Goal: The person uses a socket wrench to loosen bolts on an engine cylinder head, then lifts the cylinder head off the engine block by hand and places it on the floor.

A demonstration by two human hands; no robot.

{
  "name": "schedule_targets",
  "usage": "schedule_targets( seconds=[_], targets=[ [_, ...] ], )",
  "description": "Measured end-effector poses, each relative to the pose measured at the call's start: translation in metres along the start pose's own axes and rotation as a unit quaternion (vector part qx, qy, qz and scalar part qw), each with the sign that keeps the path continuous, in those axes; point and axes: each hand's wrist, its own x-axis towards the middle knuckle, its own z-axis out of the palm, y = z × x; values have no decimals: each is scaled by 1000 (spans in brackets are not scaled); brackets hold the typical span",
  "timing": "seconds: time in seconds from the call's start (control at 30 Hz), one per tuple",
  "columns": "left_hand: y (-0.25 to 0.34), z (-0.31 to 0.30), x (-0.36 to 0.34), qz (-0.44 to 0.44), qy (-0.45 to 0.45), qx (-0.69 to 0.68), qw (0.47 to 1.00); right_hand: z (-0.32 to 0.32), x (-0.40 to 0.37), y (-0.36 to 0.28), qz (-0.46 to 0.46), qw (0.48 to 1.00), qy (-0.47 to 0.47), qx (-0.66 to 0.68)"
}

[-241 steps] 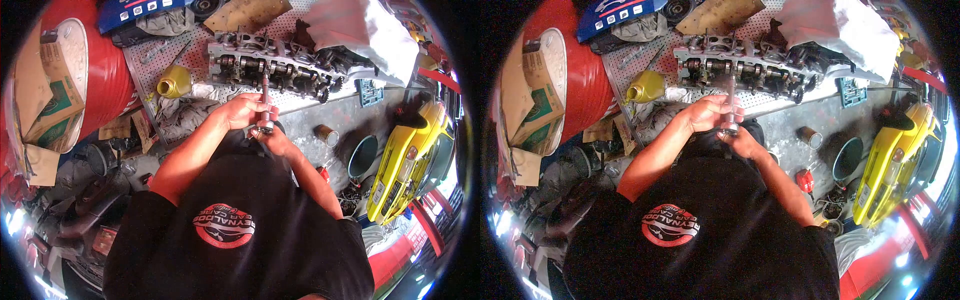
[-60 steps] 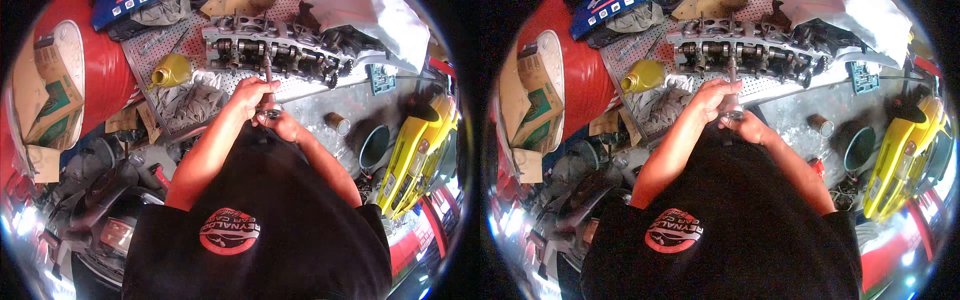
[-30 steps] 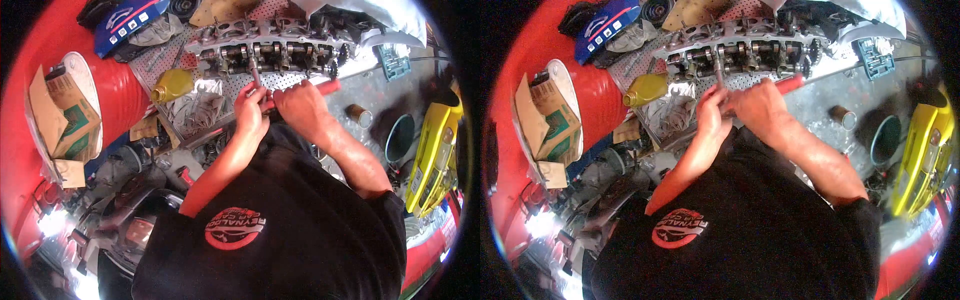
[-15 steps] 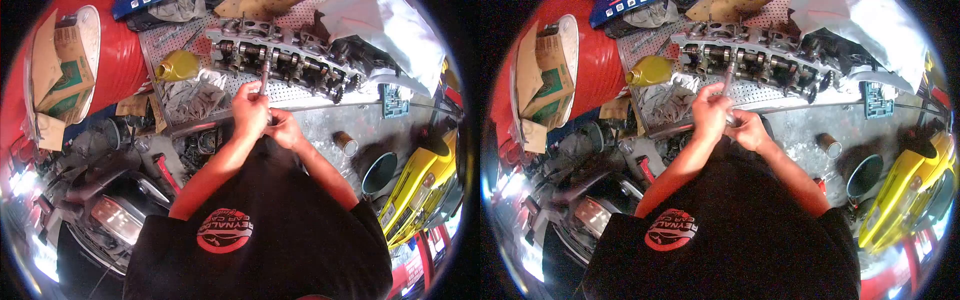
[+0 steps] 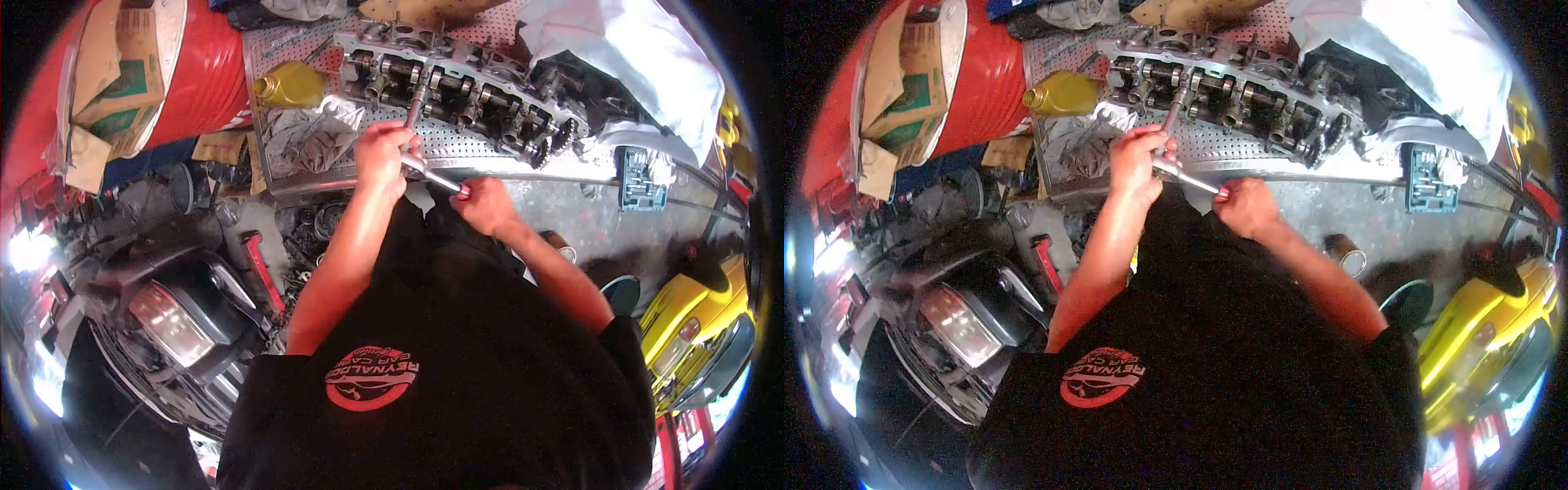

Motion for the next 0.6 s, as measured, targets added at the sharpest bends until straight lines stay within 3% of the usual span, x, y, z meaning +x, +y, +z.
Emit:
schedule_targets(
  seconds=[0.1, 0.2, 0.33, 0.4, 0.5, 0.6],
  targets=[
    [5, -4, 0, 2, 10, 15, 1000, 17, -4, 6, 25, 986, 6, 166],
    [6, 3, -1, 12, 6, 11, 1000, 12, -5, 9, 40, 981, -13, 190],
    [-1, 2, -2, 55, 12, 68, 996, 46, 4, 26, 10, 937, -33, 347],
    [5, -2, -3, 43, -8, 50, 998, 46, -2, 22, 18, 938, -29, 346],
    [13, -1, -10, 28, -30, 34, 999, 26, 1, 21, 9, 959, -105, 264],
    [16, 1, -22, 27, -42, 6, 999, -20, -11, 4, -141, 983, -1, 117]
  ],
)
